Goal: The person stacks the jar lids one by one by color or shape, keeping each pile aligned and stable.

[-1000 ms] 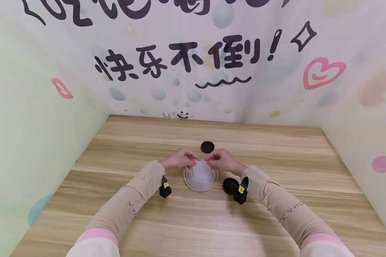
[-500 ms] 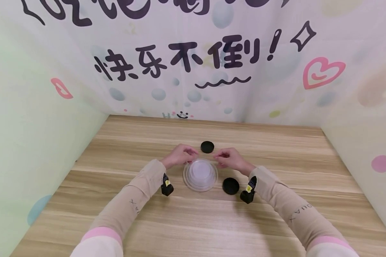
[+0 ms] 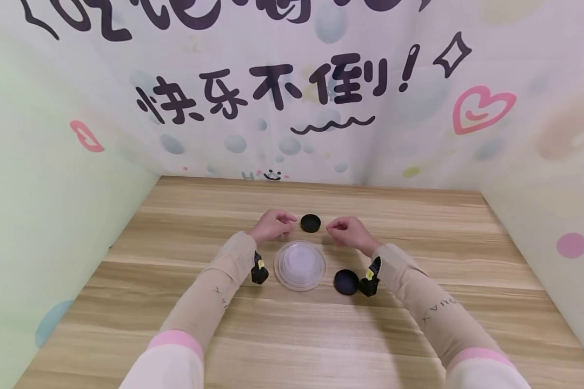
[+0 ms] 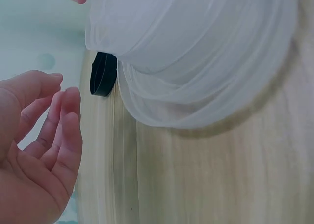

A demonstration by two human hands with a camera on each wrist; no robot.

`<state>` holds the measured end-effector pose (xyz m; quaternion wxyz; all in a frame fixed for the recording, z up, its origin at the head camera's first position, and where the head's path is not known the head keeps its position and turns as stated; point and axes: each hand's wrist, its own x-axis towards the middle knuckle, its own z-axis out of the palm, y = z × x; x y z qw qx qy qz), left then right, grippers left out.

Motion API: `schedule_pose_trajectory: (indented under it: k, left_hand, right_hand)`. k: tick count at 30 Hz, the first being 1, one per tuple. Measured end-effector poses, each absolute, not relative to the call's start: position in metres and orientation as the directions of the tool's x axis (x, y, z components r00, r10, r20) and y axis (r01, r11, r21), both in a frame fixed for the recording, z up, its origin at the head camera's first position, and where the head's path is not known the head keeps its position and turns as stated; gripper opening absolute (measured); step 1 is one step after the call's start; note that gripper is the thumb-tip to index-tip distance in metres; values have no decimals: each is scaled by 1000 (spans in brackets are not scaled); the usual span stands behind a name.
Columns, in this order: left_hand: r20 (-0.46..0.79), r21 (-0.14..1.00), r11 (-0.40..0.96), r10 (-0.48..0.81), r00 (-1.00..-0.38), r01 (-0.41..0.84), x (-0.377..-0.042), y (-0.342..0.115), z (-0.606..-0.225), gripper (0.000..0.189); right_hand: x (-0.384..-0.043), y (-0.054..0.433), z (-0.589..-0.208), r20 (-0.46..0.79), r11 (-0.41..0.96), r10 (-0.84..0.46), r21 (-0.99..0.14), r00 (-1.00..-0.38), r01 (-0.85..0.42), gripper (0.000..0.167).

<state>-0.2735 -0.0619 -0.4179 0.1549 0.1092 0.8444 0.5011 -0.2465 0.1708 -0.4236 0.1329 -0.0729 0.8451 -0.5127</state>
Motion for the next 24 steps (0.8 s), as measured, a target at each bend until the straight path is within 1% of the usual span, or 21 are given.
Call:
schedule_pose_trajectory:
  k: [6, 11, 13, 15, 17, 20, 21, 22, 23, 24]
  left_hand:
    - [-148, 871, 489, 338, -929, 40, -281, -62, -421, 28]
    - [-195, 851, 525, 343, -919, 16, -286, -58, -422, 31]
    - [-199, 844, 536, 367, -909, 32, -286, -58, -423, 33]
    - [-201, 852, 522, 404, -892, 44, -302, -60, -447, 34]
    - [-171, 873, 482, 448, -877, 76, -326, -62, -483, 38]
    - [-198, 895, 446, 452, -870, 27, -369, -63, -547, 43]
    - [-212, 896, 445, 444, -870, 8, -374, -63, -556, 44]
    - [-201, 901, 433, 444, -873, 13, -379, -62, -564, 45]
    - [-210, 903, 430, 441, -873, 0, -380, -61, -566, 46]
    - [-216, 896, 445, 428, -877, -4, -380, -60, -566, 46]
  right_hand:
    - [-258, 163, -425, -136, 518, -245, -855, -960, -11, 24]
    - [-265, 159, -425, -142, 549, -241, -836, -960, -14, 25]
    - [-268, 156, -426, -155, 560, -233, -828, -960, -2, 27]
    - [-273, 155, -431, -150, 558, -239, -830, -959, -9, 30]
    - [-275, 155, -438, -123, 538, -265, -842, -956, -41, 32]
    - [-303, 165, -481, -85, 493, -298, -867, -951, -77, 41]
    - [-314, 169, -499, -67, 485, -302, -870, -951, -92, 44]
    - [-325, 173, -517, -45, 485, -308, -867, -950, -116, 47]
    - [-339, 176, -534, -36, 492, -295, -862, -955, -120, 49]
    - [-348, 178, -546, -52, 523, -282, -845, -958, -108, 50]
